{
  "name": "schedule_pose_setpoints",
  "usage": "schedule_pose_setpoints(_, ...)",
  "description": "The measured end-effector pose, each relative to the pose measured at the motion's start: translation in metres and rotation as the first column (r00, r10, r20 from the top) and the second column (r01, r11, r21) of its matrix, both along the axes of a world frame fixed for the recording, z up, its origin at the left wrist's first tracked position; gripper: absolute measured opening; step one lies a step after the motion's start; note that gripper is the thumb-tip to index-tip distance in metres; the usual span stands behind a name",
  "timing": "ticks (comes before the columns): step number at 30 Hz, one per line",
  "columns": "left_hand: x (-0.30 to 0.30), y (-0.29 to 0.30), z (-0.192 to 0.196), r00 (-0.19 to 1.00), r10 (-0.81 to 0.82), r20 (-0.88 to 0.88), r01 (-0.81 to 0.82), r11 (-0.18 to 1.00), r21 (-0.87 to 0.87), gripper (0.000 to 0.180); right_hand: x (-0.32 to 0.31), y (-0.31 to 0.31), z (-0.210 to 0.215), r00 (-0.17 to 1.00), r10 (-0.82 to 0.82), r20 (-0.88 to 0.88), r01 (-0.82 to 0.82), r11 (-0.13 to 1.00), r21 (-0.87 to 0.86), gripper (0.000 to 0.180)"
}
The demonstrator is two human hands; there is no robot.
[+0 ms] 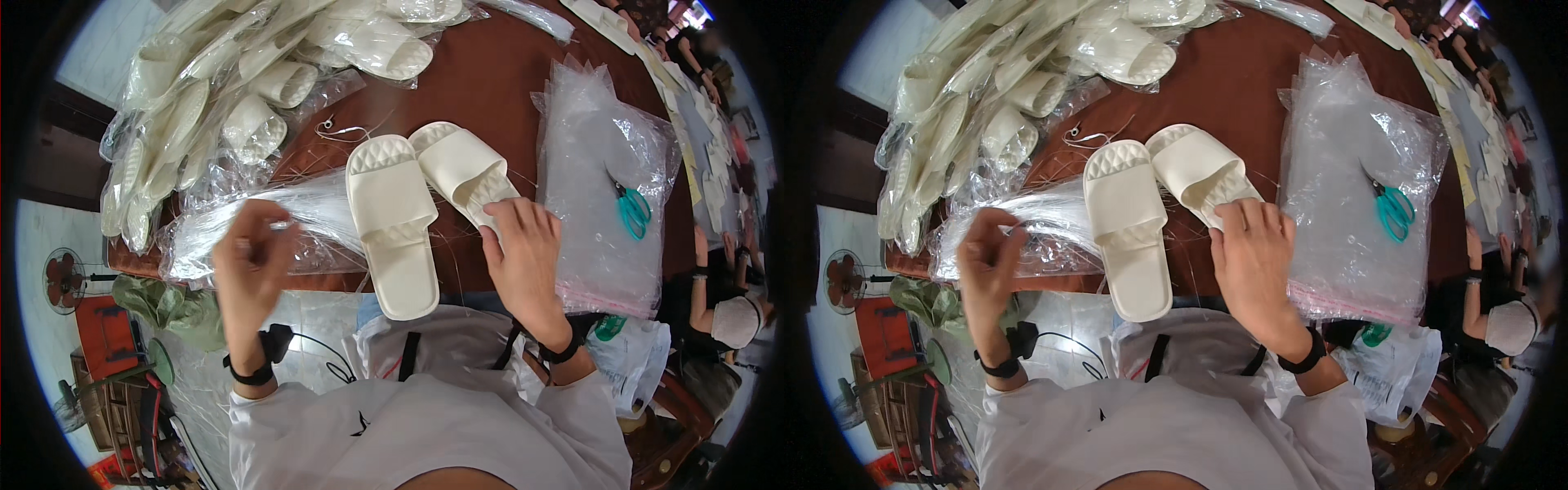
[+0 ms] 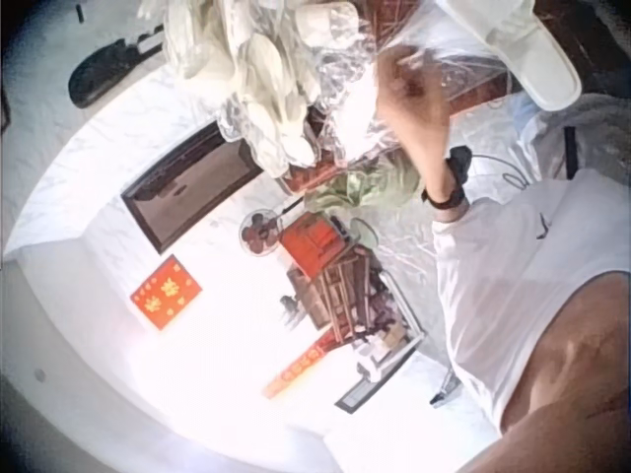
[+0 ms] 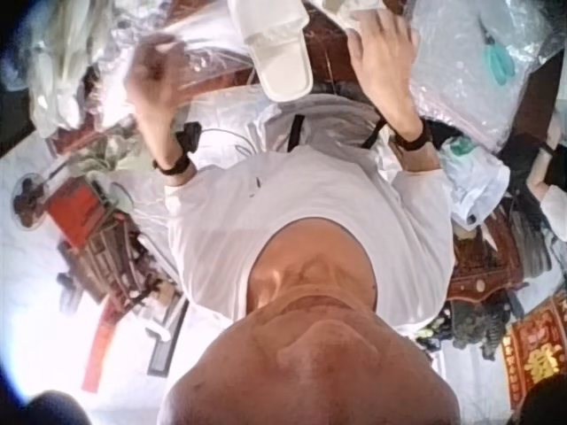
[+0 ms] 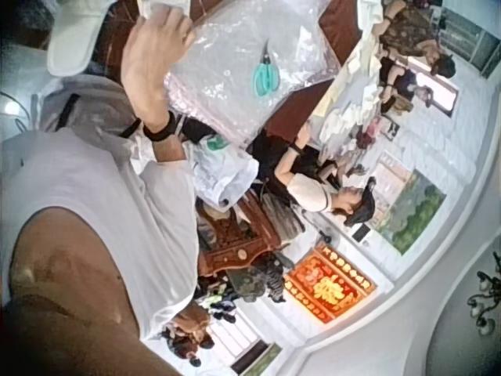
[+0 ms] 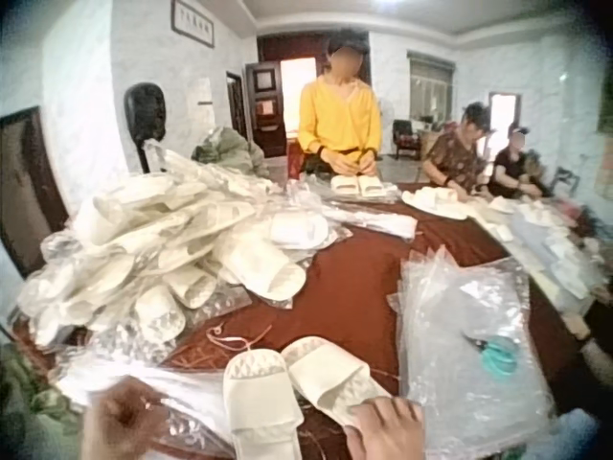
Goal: Pairing white slippers using plastic ties and placing them into individual plastic bags.
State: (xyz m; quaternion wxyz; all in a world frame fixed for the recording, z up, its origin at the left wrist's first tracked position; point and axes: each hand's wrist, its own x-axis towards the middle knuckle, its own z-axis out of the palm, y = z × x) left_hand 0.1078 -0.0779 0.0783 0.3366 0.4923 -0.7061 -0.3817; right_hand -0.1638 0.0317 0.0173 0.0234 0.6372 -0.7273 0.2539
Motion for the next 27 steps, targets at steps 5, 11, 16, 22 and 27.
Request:
schedule_pose_setpoints(5,-0.062,0.007,-0.014,0.907,-0.385,0.171,0.409,0.902,-0.140,0.012,-0.013,0.007,0.001,0.998,-0.032,-0.054,0.033,0.999,0.030,0.020)
schedule_pose_setpoints(11,-0.125,-0.005,-0.035,0.789,-0.574,0.220,0.613,0.760,-0.216,0.018,-0.016,0.007,-0.016,0.998,-0.058,-0.001,0.058,0.998,-0.028,0.018)
schedule_pose_setpoints(16,-0.167,-0.012,-0.053,0.686,-0.646,0.335,0.725,0.643,-0.246,0.021,-0.017,0.007,-0.023,0.998,-0.049,0.037,0.050,0.998,-0.036,0.018)
schedule_pose_setpoints(22,-0.172,-0.012,-0.060,0.616,-0.705,0.352,0.781,0.605,-0.156,0.013,-0.023,0.013,-0.022,0.996,-0.026,0.089,0.034,0.995,-0.091,0.020)
schedule_pose_setpoints(27,-0.164,-0.012,-0.060,0.680,-0.710,0.181,0.733,0.655,-0.186,0.009,-0.025,0.015,-0.017,0.992,-0.007,0.123,0.024,0.990,-0.138,0.020)
